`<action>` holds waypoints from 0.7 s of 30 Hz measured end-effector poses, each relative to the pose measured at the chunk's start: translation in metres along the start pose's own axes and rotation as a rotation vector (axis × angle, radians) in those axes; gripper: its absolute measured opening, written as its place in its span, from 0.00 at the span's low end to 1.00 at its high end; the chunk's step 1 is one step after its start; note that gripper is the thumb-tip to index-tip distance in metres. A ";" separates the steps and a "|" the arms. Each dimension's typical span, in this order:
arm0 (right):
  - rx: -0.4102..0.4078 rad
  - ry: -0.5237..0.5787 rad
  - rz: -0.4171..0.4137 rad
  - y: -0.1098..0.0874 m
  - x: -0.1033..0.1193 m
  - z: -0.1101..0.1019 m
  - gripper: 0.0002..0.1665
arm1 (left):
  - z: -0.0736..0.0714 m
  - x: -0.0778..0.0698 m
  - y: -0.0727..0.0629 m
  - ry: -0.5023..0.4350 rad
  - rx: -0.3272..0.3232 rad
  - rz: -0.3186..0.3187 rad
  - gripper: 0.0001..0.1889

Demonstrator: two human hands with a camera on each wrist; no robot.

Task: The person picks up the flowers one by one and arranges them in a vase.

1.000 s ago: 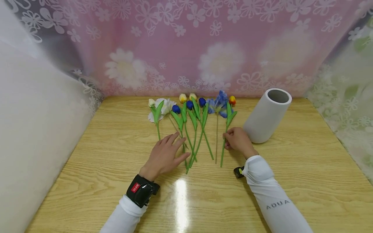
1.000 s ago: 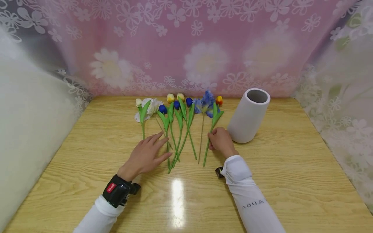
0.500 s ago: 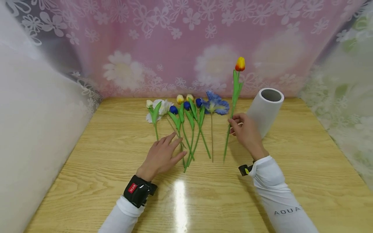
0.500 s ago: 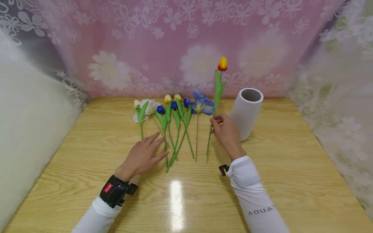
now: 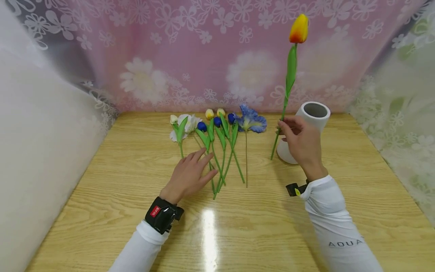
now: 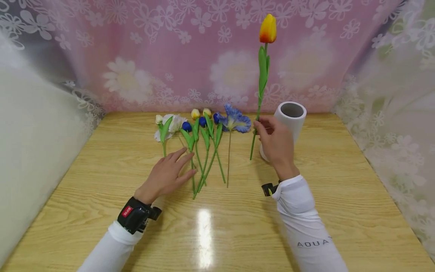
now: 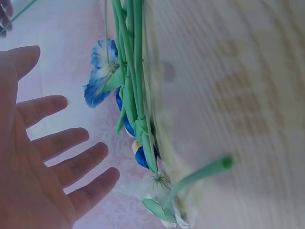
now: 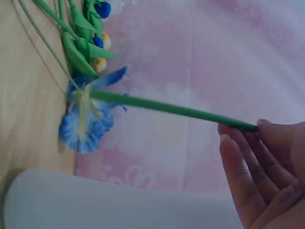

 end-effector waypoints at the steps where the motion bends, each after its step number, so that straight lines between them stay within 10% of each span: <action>1: -0.019 0.011 -0.018 0.002 0.002 -0.002 0.15 | 0.000 -0.001 0.001 -0.003 -0.007 0.004 0.31; 21: -0.356 0.314 -0.136 0.036 0.041 -0.051 0.10 | -0.022 -0.015 0.048 0.029 -0.070 0.113 0.31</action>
Point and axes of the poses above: each hand's wrist, its own y-axis towards the middle knuckle, its own z-axis out of the palm, x = y × z, the point moved 1 cm from there along y, towards the middle knuckle, and after that the axes turned 5 degrees about y, right-handed, at the moved point
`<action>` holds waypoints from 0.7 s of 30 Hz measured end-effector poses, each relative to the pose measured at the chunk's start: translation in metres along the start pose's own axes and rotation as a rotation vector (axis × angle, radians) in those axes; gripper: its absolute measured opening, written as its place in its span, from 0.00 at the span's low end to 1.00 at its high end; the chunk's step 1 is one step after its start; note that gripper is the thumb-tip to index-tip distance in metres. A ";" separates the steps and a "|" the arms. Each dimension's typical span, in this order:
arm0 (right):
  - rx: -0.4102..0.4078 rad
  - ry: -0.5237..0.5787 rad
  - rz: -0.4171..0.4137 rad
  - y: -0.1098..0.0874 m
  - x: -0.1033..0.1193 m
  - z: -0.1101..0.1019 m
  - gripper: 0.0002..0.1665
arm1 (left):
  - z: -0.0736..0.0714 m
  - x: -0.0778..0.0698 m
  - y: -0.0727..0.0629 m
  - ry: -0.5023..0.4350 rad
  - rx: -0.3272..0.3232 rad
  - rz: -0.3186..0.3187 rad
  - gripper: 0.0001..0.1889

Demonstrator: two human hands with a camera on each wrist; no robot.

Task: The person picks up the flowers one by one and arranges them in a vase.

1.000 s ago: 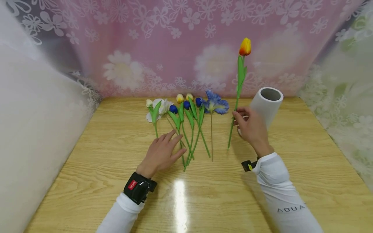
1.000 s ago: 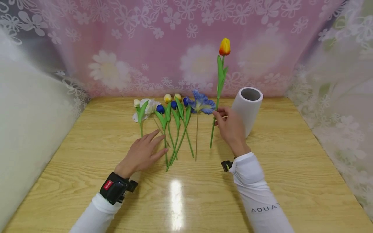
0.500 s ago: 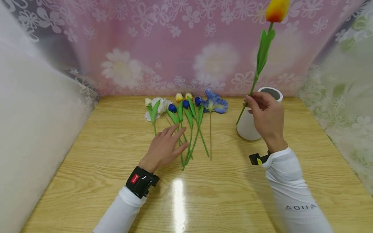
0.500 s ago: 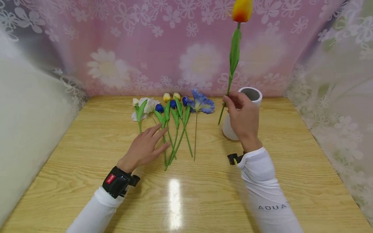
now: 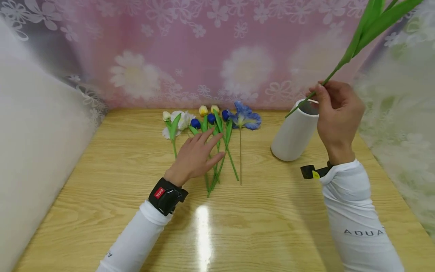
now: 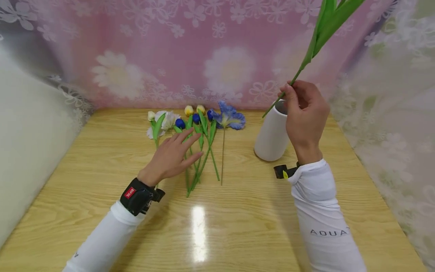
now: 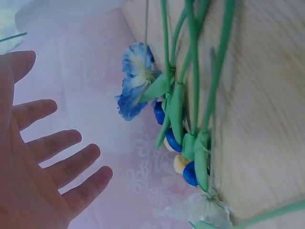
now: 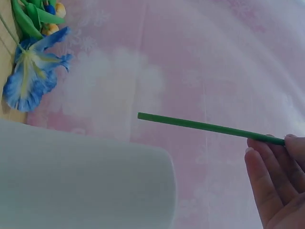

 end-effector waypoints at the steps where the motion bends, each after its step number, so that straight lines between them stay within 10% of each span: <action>1: -0.016 0.025 0.009 0.002 0.003 -0.001 0.10 | -0.001 -0.001 0.002 -0.001 0.003 0.000 0.31; 12: -0.183 0.189 -0.032 0.019 0.014 -0.019 0.11 | 0.003 -0.007 0.011 -0.006 0.002 0.022 0.31; 21: -0.122 -0.209 0.011 0.022 -0.015 -0.031 0.13 | 0.013 -0.010 0.008 -0.033 -0.004 0.032 0.30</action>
Point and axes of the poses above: each hand's wrist, its own y-axis towards the middle knuckle, its own z-axis out of the palm, x = y × z, the point moved 1 cm from there along y, towards the middle knuckle, and after that the axes turned 5 degrees about y, right-handed, at the moved point
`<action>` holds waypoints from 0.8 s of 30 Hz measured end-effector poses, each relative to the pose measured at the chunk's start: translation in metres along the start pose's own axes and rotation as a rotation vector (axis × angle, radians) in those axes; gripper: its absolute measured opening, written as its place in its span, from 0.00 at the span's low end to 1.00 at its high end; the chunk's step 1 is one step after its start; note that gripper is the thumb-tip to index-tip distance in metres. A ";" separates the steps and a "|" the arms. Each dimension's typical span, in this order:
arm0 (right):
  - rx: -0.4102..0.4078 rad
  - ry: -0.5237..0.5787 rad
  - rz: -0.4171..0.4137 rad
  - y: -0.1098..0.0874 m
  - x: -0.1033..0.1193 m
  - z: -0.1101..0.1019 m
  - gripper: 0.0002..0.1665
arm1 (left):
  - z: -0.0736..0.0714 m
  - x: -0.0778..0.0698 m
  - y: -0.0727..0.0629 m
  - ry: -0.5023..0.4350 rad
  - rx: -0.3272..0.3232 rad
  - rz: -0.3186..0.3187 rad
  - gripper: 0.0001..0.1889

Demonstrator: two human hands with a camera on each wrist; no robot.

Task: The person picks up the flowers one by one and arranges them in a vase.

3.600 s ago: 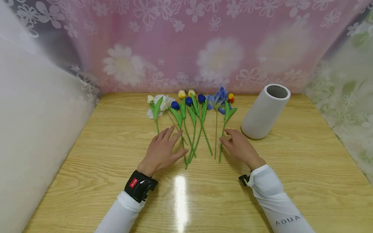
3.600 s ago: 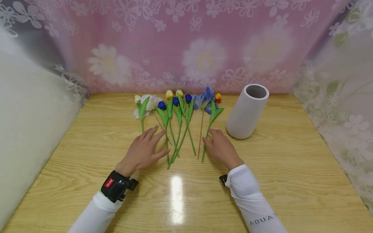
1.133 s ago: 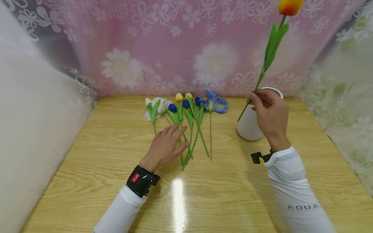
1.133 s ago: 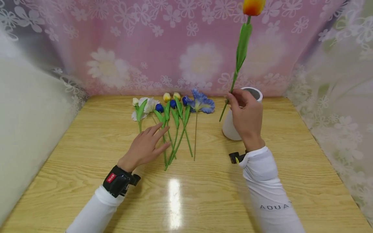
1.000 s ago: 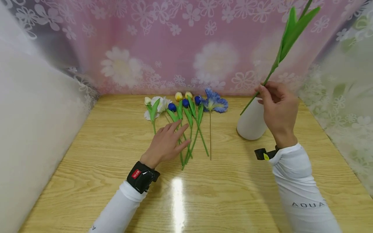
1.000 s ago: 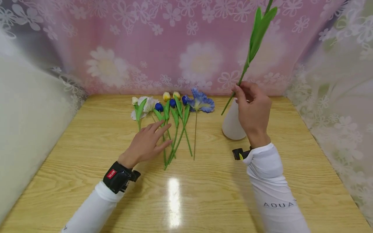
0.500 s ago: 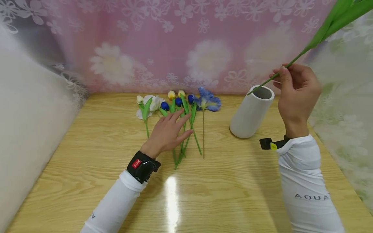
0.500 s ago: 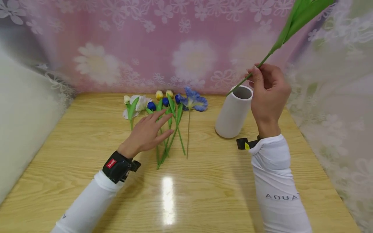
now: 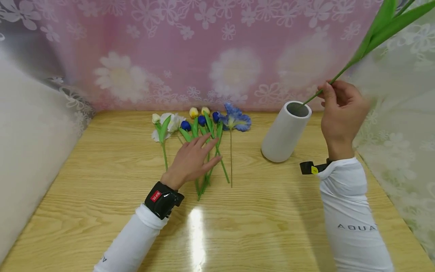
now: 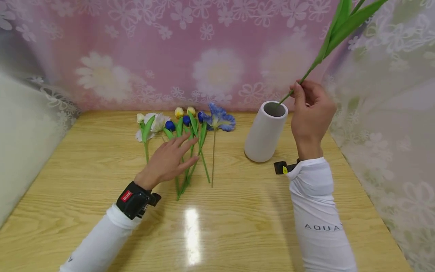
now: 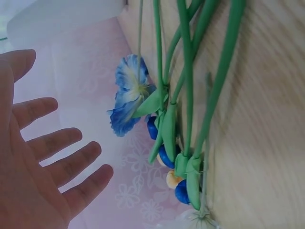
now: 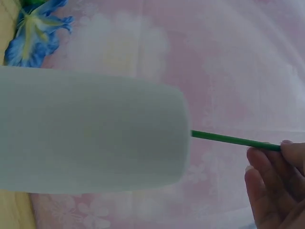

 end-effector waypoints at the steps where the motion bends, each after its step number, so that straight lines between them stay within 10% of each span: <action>1: 0.012 -0.048 0.006 -0.001 -0.003 0.000 0.14 | 0.001 0.000 -0.001 0.001 0.000 0.000 0.30; 24: 0.193 -0.435 0.159 -0.014 -0.026 0.005 0.21 | 0.017 0.012 -0.020 -0.013 0.020 -0.064 0.29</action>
Point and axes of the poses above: each hand's wrist, its own y-axis towards the middle knuckle, its own z-axis out of the palm, x = y × z, the point moved 1 cm from there along y, towards the middle knuckle, and after that the axes turned 5 degrees about y, right-handed, at the moved point
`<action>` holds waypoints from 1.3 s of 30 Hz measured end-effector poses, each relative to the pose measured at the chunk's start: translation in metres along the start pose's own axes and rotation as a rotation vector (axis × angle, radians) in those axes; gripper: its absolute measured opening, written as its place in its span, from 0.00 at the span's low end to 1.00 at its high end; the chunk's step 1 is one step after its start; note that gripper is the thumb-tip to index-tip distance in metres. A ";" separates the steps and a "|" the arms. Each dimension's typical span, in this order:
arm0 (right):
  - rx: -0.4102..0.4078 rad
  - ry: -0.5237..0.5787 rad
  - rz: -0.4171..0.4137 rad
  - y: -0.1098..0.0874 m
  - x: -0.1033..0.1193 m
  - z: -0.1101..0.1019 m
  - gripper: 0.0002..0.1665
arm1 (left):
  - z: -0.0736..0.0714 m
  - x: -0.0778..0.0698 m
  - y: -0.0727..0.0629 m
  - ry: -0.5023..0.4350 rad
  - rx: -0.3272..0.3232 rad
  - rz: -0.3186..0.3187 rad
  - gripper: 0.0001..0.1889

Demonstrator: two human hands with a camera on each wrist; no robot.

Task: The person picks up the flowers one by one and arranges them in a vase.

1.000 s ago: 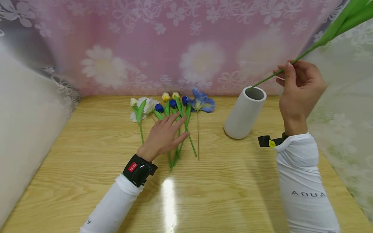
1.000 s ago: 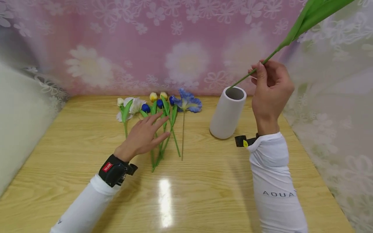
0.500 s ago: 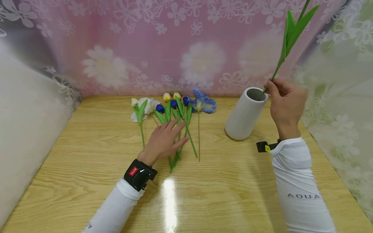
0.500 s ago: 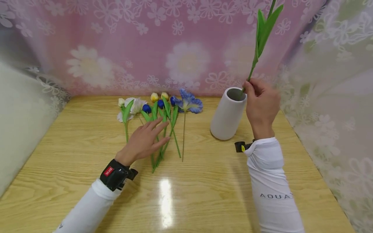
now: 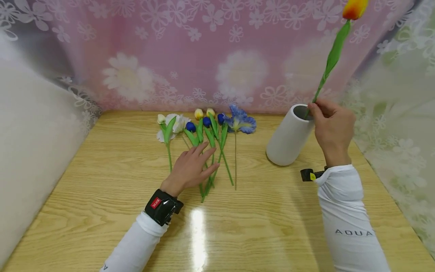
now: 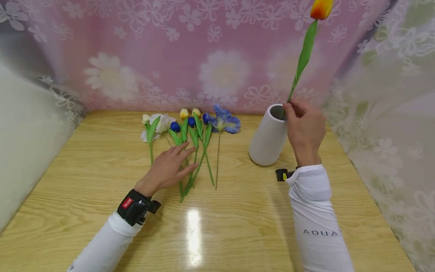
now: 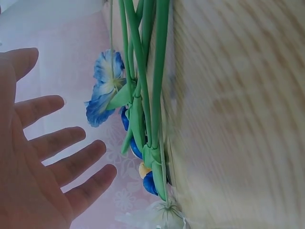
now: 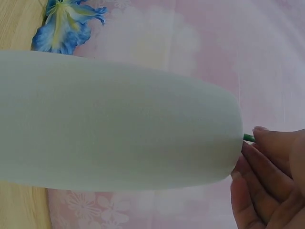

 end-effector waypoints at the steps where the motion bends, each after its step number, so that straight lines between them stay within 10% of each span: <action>1: -0.004 0.002 -0.003 -0.001 0.000 0.000 0.22 | 0.000 0.001 -0.001 0.000 0.007 -0.007 0.29; 14: -0.085 0.196 -0.259 -0.021 0.007 0.009 0.18 | 0.002 0.008 -0.008 -0.015 0.055 -0.050 0.30; 25: 0.110 0.242 -0.416 -0.044 0.007 0.043 0.09 | 0.002 0.012 -0.015 -0.017 0.079 -0.073 0.30; 39: 0.409 0.142 -0.394 -0.075 -0.005 0.097 0.12 | 0.004 0.020 -0.024 -0.011 0.050 -0.083 0.29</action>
Point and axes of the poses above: each hand's wrist, its own y-axis towards the middle knuckle, its own z-axis out of the palm, x = y × z, the point moved 1 cm from there along y, towards the middle knuckle, and after that the axes turned 5 degrees about y, right-handed, at the moved point
